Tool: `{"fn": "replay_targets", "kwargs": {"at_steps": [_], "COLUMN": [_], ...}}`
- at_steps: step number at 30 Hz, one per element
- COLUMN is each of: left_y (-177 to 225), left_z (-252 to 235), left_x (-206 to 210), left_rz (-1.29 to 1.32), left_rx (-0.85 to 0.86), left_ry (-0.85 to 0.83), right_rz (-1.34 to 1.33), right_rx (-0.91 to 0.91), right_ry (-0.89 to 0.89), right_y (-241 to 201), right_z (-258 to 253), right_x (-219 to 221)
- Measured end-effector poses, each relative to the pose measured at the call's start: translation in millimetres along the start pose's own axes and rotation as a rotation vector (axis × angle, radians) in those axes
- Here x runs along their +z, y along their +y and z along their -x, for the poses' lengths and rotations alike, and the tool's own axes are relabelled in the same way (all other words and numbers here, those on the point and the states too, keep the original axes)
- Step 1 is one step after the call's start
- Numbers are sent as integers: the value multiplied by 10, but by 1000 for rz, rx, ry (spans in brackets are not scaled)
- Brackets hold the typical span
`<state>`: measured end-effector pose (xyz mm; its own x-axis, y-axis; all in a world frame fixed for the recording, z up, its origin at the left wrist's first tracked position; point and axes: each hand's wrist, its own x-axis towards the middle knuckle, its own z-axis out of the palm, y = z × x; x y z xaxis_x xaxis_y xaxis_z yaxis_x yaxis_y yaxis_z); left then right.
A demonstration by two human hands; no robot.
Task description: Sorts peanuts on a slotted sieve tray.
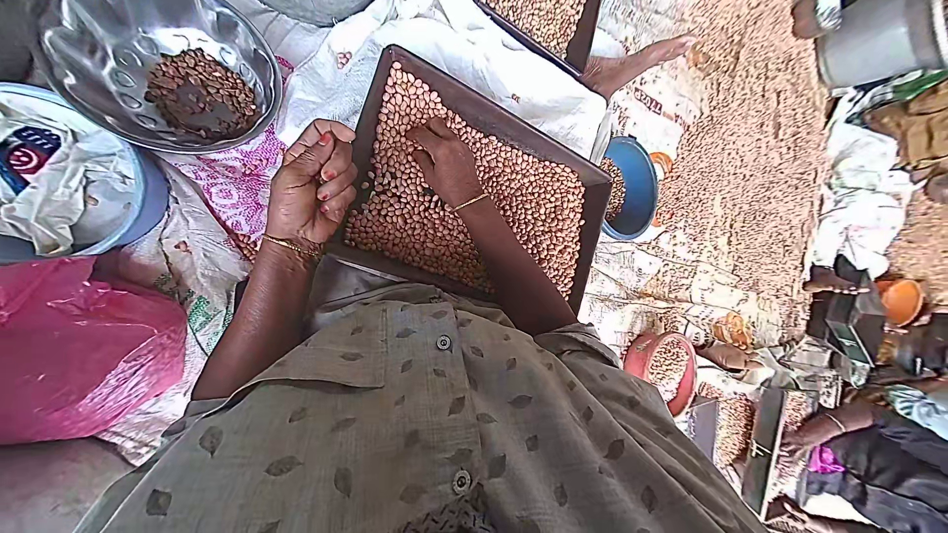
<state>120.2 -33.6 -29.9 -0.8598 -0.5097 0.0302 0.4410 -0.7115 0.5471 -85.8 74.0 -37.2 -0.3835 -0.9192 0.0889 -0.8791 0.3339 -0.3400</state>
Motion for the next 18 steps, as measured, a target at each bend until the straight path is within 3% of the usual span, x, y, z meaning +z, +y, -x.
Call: {"fn": "replay_targets", "kwargs": {"at_steps": [5,12,18], "left_y": [-3,-4,-7], "left_z": [-5,-5,-3], "left_x": [-5,-1,11], "left_rz": [4,-14,-27], "left_rx": [7,1,4], "left_ry": [-19,-28,-14], "right_rz": [10,94,-126], "right_rx": [-120,-165,-42], "right_ry": [181,211,227], "right_y": [108,87,129], "right_z": [14,44,-21], "right_x": [145,150,148]}}
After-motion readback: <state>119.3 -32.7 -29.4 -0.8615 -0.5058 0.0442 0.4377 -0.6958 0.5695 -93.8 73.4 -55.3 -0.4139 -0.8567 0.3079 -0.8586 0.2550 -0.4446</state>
